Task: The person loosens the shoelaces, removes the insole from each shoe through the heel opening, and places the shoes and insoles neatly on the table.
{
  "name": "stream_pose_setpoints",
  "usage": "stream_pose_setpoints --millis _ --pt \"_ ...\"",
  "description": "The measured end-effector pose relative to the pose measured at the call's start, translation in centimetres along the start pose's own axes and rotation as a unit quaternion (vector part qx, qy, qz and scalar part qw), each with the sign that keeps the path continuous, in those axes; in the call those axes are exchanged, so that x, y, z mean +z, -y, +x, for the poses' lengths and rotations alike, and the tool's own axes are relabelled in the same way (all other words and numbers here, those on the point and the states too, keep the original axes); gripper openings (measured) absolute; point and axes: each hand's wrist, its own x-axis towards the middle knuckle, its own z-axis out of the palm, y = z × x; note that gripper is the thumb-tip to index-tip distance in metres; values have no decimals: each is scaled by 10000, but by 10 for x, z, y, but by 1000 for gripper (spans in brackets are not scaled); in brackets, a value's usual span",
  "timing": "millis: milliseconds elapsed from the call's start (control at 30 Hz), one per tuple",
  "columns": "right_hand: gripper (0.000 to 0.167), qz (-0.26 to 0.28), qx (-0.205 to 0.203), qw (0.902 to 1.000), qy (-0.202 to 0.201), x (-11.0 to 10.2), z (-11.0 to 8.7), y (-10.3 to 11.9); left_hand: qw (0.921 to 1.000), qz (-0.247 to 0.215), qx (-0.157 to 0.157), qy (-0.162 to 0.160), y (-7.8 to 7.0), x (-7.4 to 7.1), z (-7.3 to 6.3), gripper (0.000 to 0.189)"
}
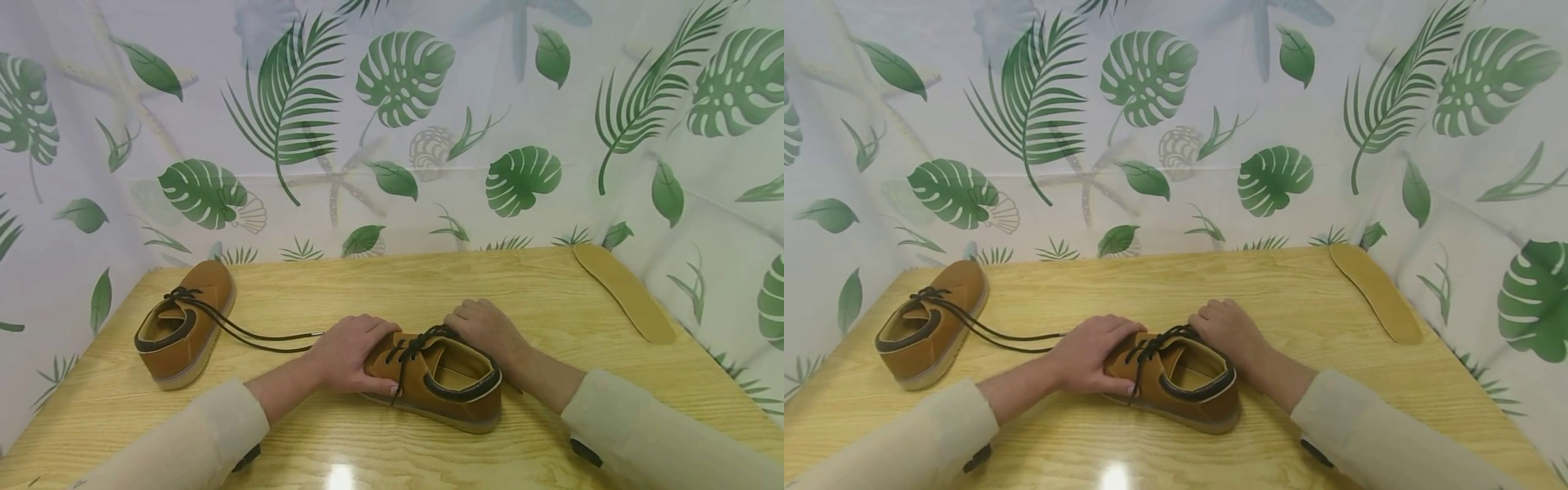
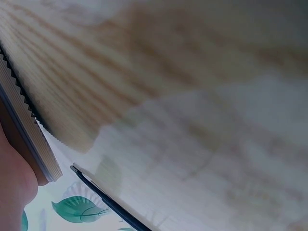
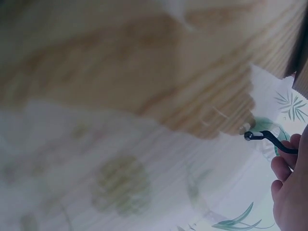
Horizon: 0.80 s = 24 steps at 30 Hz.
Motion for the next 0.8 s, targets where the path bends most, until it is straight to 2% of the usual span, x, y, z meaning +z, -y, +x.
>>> stream_pose_setpoints --millis 400,667,800 --pt "10 -391 115 9987 300 0 -1 0 10000 -57 -65 50 0 -1 0 88" --pt "15 -754 -34 9971 104 0 0 -2 10000 -42 -67 50 -1 -1 0 88" --pt "16 -794 17 9966 211 -2 -1 -1 10000 -39 -66 47 -1 -1 0 88"
